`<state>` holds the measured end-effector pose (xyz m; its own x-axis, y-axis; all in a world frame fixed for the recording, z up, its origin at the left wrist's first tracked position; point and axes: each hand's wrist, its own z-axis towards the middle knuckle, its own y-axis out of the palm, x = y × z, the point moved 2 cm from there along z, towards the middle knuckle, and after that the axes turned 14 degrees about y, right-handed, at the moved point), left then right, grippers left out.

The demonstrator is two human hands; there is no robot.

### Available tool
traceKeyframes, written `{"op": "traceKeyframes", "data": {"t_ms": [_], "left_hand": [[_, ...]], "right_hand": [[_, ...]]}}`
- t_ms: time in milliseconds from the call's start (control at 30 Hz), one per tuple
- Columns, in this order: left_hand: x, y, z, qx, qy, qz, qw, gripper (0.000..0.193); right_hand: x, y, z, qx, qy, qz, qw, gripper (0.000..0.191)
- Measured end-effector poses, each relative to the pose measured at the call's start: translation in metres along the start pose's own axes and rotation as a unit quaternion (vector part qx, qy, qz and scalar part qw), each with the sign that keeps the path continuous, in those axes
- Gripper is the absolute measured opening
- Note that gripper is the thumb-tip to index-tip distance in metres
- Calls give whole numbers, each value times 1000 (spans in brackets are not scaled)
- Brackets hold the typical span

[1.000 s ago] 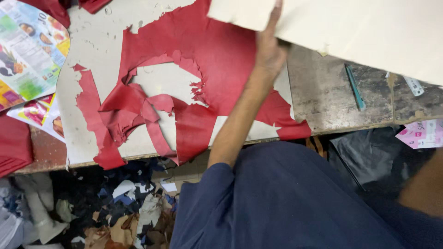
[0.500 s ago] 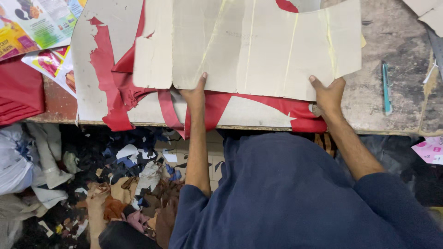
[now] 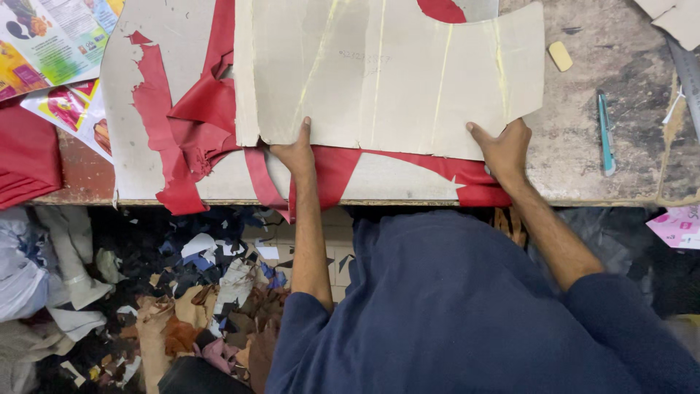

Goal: The person places a paper pattern on red fabric, traces its outline with chalk, and cuts the fabric along the marked lines using a utility knife. The person then removes the cut piece and repeats the process with a second pattern on the same fabric.

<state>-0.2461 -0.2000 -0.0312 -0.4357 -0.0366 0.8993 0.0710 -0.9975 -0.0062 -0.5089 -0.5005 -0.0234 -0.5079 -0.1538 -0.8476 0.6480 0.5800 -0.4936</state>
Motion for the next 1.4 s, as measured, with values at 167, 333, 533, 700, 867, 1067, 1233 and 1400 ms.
{"op": "traceKeyframes", "data": {"t_ms": [167,333,533,700,867,1067,1233,1400], "left_hand": [[8,4,1,19,11,73,997,81],[59,-5,10,165,237,254,923,113],[60,52,13,-389,276,272,836,84],[26,112,44,-503,316,336,731,109],[9,137,74,-552,337,335,685,113],[-4,145,78,-589,327,303,674,117],[-14,144,75,-588,333,292,677,116],[-19,146,75,-584,348,284,676,116]], "right_hand": [[-9,-4,0,26,17,21,999,36],[-13,0,-1,37,20,42,998,38],[-17,7,-4,62,51,29,996,41],[-17,10,-5,88,20,-3,996,45],[-5,15,-6,93,81,-1,992,42],[-1,16,-8,129,15,-25,991,47],[-1,17,-8,125,22,-10,992,46],[-1,16,-7,124,22,2,992,46]]}}
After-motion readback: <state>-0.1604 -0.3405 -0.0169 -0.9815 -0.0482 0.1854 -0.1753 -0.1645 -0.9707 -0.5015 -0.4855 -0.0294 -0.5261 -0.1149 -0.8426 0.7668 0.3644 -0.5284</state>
